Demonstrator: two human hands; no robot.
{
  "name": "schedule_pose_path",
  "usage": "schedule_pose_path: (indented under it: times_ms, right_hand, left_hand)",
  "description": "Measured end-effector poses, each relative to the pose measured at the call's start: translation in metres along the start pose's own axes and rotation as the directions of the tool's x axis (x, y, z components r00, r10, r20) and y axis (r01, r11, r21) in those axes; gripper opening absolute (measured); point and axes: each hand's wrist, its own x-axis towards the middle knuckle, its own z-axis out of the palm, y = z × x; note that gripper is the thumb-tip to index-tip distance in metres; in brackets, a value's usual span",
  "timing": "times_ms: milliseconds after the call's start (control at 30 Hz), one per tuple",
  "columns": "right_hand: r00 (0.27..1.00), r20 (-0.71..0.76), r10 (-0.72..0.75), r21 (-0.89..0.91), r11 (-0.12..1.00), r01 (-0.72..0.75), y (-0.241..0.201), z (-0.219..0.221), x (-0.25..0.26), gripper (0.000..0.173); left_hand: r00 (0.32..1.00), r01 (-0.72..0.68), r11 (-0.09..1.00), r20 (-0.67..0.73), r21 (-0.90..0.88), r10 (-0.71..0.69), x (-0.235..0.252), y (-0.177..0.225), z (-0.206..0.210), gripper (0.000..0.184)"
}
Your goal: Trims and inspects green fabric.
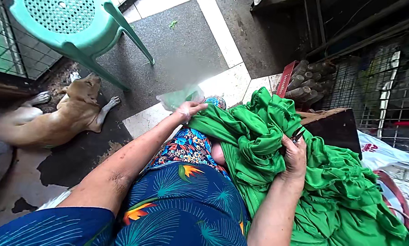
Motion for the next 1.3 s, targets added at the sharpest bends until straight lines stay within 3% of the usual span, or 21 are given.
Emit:
schedule_pose_path:
  times_ms: [67, 133, 200, 267, 333, 367, 400, 467, 500, 567, 633, 767, 900, 1033, 1067, 1133, 1200, 1300]
  right_hand:
    - [1.000, 0.002, 0.002, 0.003, 1.000, -0.002, 0.000, 0.001, -0.001, 0.028]
    - [1.000, 0.010, 0.000, -0.017, 1.000, 0.000, 0.001, -0.001, -0.001, 0.029]
    - [1.000, 0.015, 0.002, -0.035, 0.999, -0.002, 0.003, -0.003, 0.000, 0.029]
    - [1.000, 0.027, 0.008, -0.049, 0.999, -0.007, 0.004, -0.003, 0.002, 0.027]
    - [0.999, 0.039, 0.021, -0.053, 0.998, -0.018, 0.005, -0.003, 0.004, 0.029]
    - [0.999, 0.043, 0.024, -0.054, 0.998, -0.022, 0.005, -0.003, 0.005, 0.031]
    - [0.999, 0.045, 0.023, -0.052, 0.998, -0.021, 0.006, -0.003, 0.005, 0.031]
    - [0.998, 0.055, 0.019, -0.073, 0.997, -0.015, 0.006, -0.004, 0.004, 0.032]
    - [0.998, 0.063, 0.017, -0.087, 0.996, -0.012, 0.006, -0.006, 0.003, 0.034]
    - [0.997, 0.071, 0.016, -0.090, 0.996, -0.009, 0.007, -0.008, 0.001, 0.035]
    - [0.997, 0.075, -0.009, -0.067, 0.998, 0.014, 0.006, -0.007, 0.002, 0.030]
    - [0.995, 0.092, -0.035, -0.015, 0.999, 0.037, 0.008, -0.005, 0.009, 0.025]
    - [0.995, 0.091, -0.039, -0.052, 0.998, 0.044, 0.011, -0.005, 0.012, 0.027]
    - [0.994, 0.091, -0.057, -0.171, 0.983, 0.072, 0.012, -0.005, 0.013, 0.032]
    - [0.994, 0.094, -0.061, -0.206, 0.975, 0.079, 0.012, -0.004, 0.014, 0.033]
    - [0.993, 0.101, -0.068, -0.271, 0.958, 0.093, 0.014, -0.003, 0.016, 0.035]
    - [0.993, 0.101, -0.059, -0.310, 0.947, 0.088, 0.013, -0.003, 0.017, 0.033]
    - [0.994, 0.097, -0.041, -0.337, 0.939, 0.071, 0.011, -0.003, 0.016, 0.035]
  left_hand:
    - [0.993, -0.071, 0.995, 0.097, 0.064, 0.065, 0.008, 0.004, 0.011, 0.037]
    - [0.987, -0.140, 0.990, 0.079, -0.017, 0.141, 0.005, 0.012, 0.012, 0.030]
    - [0.978, -0.206, 0.955, -0.069, -0.214, 0.195, -0.005, 0.022, 0.010, 0.024]
    - [0.940, -0.341, 0.823, -0.170, -0.455, 0.296, -0.018, 0.035, 0.004, 0.018]
    - [0.825, -0.541, 0.658, -0.181, -0.524, 0.535, -0.038, 0.053, 0.012, 0.021]
    - [0.740, -0.617, 0.597, -0.119, -0.513, 0.662, -0.051, 0.064, 0.022, 0.021]
    - [0.658, -0.644, 0.552, -0.016, -0.530, 0.752, -0.064, 0.077, 0.036, 0.022]
    - [0.589, -0.508, 0.556, 0.205, -0.658, 0.781, -0.084, 0.092, 0.070, 0.045]
    - [0.617, -0.394, 0.595, 0.278, -0.701, 0.736, -0.088, 0.094, 0.085, 0.058]
    - [0.702, -0.239, 0.657, 0.340, -0.715, 0.626, -0.085, 0.092, 0.102, 0.067]
    - [0.742, -0.194, 0.685, 0.352, -0.702, 0.571, -0.083, 0.093, 0.107, 0.066]
    - [0.752, -0.218, 0.680, 0.324, -0.701, 0.575, -0.080, 0.094, 0.106, 0.063]
    - [0.813, -0.212, 0.727, 0.296, -0.653, 0.502, -0.081, 0.095, 0.104, 0.062]
    - [0.822, -0.397, 0.833, 0.254, -0.384, 0.509, -0.073, 0.087, 0.101, 0.069]
    - [0.814, -0.436, 0.835, 0.248, -0.335, 0.525, -0.071, 0.083, 0.100, 0.065]
    - [0.817, -0.436, 0.828, 0.230, -0.352, 0.528, -0.069, 0.077, 0.100, 0.038]
    - [0.889, -0.230, 0.795, 0.212, -0.561, 0.406, -0.071, 0.081, 0.102, 0.023]
    - [0.946, 0.070, 0.527, 0.224, -0.847, 0.235, -0.071, 0.084, 0.099, 0.034]
